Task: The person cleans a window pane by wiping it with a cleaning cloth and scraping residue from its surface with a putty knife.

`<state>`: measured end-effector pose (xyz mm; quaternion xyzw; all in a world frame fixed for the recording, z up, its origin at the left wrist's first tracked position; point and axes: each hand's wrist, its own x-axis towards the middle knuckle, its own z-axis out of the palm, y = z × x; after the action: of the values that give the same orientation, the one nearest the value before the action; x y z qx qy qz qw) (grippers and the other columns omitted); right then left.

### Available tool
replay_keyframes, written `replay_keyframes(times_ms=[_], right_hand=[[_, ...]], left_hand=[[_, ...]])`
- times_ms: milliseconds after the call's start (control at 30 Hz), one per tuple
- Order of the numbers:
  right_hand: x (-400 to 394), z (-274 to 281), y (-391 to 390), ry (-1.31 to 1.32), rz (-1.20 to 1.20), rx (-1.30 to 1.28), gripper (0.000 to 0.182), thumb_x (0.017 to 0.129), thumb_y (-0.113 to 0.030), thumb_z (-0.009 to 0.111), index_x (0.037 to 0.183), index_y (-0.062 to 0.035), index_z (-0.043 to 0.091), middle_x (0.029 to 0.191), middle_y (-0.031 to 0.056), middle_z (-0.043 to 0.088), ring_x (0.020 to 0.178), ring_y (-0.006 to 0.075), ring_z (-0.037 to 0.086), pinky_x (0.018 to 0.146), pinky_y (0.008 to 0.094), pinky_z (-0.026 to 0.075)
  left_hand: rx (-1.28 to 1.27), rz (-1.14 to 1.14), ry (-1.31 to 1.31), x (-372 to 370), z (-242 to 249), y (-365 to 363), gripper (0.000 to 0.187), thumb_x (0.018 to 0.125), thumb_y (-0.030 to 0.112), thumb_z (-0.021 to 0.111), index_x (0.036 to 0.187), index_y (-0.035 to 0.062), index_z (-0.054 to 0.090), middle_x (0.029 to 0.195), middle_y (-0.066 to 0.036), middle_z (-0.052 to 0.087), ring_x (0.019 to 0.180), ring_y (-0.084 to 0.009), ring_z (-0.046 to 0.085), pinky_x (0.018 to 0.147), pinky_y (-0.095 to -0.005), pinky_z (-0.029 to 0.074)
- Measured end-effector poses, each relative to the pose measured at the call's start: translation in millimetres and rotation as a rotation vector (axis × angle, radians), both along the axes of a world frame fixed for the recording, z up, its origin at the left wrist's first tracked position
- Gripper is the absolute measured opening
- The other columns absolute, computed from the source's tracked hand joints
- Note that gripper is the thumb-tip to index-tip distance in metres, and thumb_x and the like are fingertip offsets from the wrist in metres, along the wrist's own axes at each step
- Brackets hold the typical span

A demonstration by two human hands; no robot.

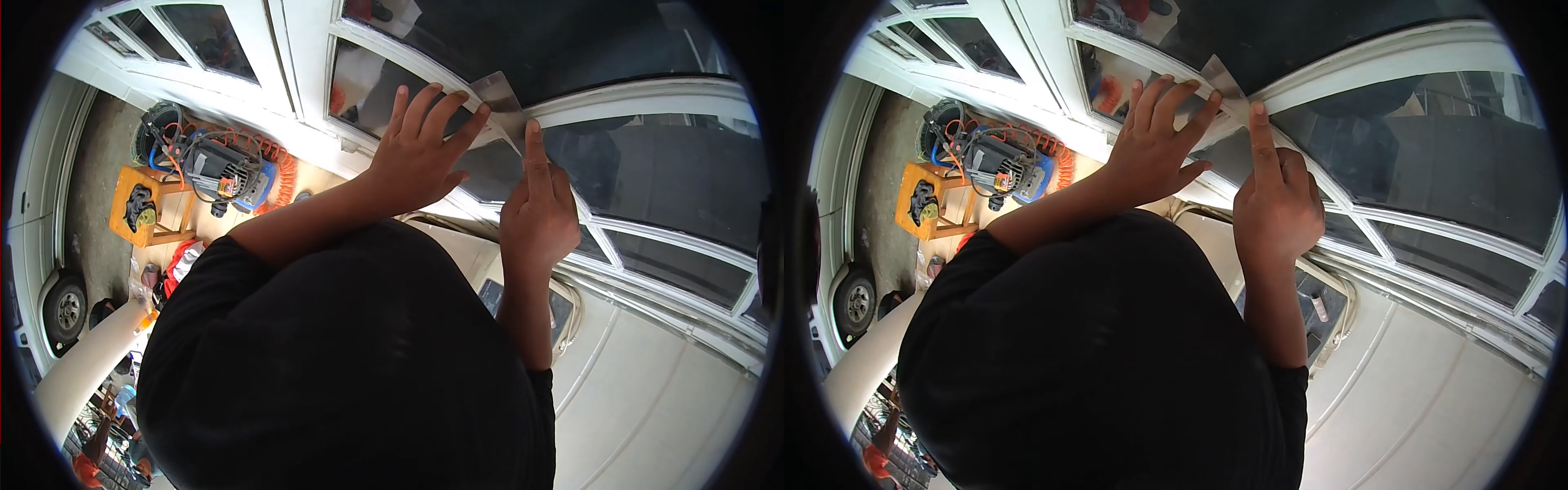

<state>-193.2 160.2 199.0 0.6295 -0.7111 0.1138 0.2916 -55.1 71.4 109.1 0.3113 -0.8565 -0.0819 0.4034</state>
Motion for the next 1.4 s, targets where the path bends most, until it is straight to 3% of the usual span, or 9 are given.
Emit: replay_keyframes(times_ms=[367, 533, 633, 700, 800, 933, 1200, 1267, 1400], right_hand=[[-11.8, -2.5, -0.4, -0.167, 0.066, -0.014, 0.056, 0.085, 0.0, 0.062, 0.136, -0.021, 0.058, 0.09, 0.003, 0.069, 0.067, 0.0172, 0.067, 0.053, 0.0308, 0.053], [-19.8, -4.6, 14.0, -0.675, 0.344, -0.095, 0.048, 0.092, 0.003, 0.054, 0.139, -0.0013, 0.048, 0.114, 0.0207, 0.065, 0.092, 0.0274, 0.07, 0.073, 0.0323, 0.057], [-24.4, -12.2, 26.4, -0.83, 0.475, -0.086, 0.047, 0.093, 0.004, 0.051, 0.14, -0.0001, 0.045, 0.121, 0.0227, 0.062, 0.099, 0.0285, 0.069, 0.08, 0.0341, 0.056], [-26.1, -9.3, 33.6, -0.867, 0.433, 0.046, 0.047, 0.093, 0.004, 0.051, 0.14, 0.0003, 0.046, 0.121, 0.0232, 0.062, 0.099, 0.0288, 0.069, 0.081, 0.0344, 0.056], [-21.9, -6.1, 41.2, -0.943, 0.329, 0.302, 0.047, 0.092, 0.004, 0.051, 0.138, 0.0004, 0.047, 0.123, 0.0243, 0.061, 0.103, 0.0305, 0.067, 0.084, 0.0357, 0.054], [-26.9, -26.8, 45.6, -1.02, 0.339, 0.286, 0.047, 0.091, 0.003, 0.054, 0.137, -0.001, 0.049, 0.123, 0.0248, 0.062, 0.105, 0.033, 0.067, 0.084, 0.034, 0.053], [-33.2, -56.3, 69.7, -1.384, 0.201, 0.118, 0.038, 0.094, 0.001, 0.052, 0.132, 0.0024, 0.053, 0.105, 0.0141, 0.063, 0.093, 0.0193, 0.06, 0.084, 0.0293, 0.047], [-39.9, -61.5, 72.5, -1.361, 0.233, 0.161, 0.034, 0.095, 0.0, 0.051, 0.129, 0.0025, 0.054, 0.099, 0.01, 0.06, 0.089, 0.0157, 0.055, 0.081, 0.0271, 0.045], [-32.1, -62.1, 76.5, -1.534, 0.241, 0.181, 0.027, 0.096, -0.001, 0.05, 0.122, 0.0024, 0.056, 0.088, 0.0017, 0.052, 0.078, 0.0088, 0.042, 0.072, 0.0228, 0.037]], left_hand=[[0.001, -0.017, 0.025, 0.5, 2.9, -1.1, 0.084, 0.068, 0.035, 0.083, 0.143, 0.0212, 0.047, 0.14, -0.017, 0.035, 0.132, -0.0416, 0.032, 0.105, -0.0674, 0.029], [0.001, -0.042, 0.102, 5.4, 4.1, 1.6, 0.075, 0.069, 0.033, 0.083, 0.138, 0.0227, 0.053, 0.137, -0.015, 0.04, 0.13, -0.0399, 0.035, 0.105, -0.0676, 0.027], [-0.062, -0.157, 0.305, 24.1, 2.1, -4.4, 0.053, 0.074, 0.03, 0.082, 0.121, 0.0129, 0.064, 0.125, -0.012, 0.051, 0.121, -0.0371, 0.048, 0.103, -0.0609, 0.036], [0.027, -0.271, 0.357, 36.0, 8.6, -10.3, 0.032, 0.079, 0.025, 0.08, 0.104, 0.0081, 0.069, 0.107, -0.008, 0.063, 0.104, -0.0293, 0.062, 0.093, -0.0458, 0.047], [0.425, -0.345, 0.474, 35.1, 10.9, -21.0, 0.023, 0.081, 0.018, 0.078, 0.099, 0.0052, 0.07, 0.096, -0.008, 0.068, 0.09, -0.0228, 0.066, 0.077, -0.0342, 0.051], [0.348, -0.335, 0.445, 44.1, 12.7, -25.2, 0.013, 0.083, 0.013, 0.076, 0.091, 0.0042, 0.07, 0.085, -0.006, 0.07, 0.075, -0.0194, 0.064, 0.068, -0.031, 0.048], [0.204, -0.297, 0.258, 65.0, 46.4, -42.1, 0.012, 0.08, 0.013, 0.077, 0.08, 0.0072, 0.067, 0.066, -0.001, 0.062, 0.06, -0.0174, 0.054, 0.067, -0.031, 0.043], [-0.018, -0.363, 0.408, 66.9, 61.9, -36.3, 0.025, 0.075, 0.025, 0.083, 0.072, 0.0121, 0.062, 0.057, 0.003, 0.055, 0.051, -0.0148, 0.052, 0.059, -0.0299, 0.037], [-0.202, -0.454, 0.654, 109.7, 96.6, -31.2, 0.033, 0.084, 0.02, 0.077, 0.098, 0.0109, 0.049, 0.082, -0.006, 0.056, 0.072, -0.0251, 0.058, 0.075, -0.04, 0.048]])
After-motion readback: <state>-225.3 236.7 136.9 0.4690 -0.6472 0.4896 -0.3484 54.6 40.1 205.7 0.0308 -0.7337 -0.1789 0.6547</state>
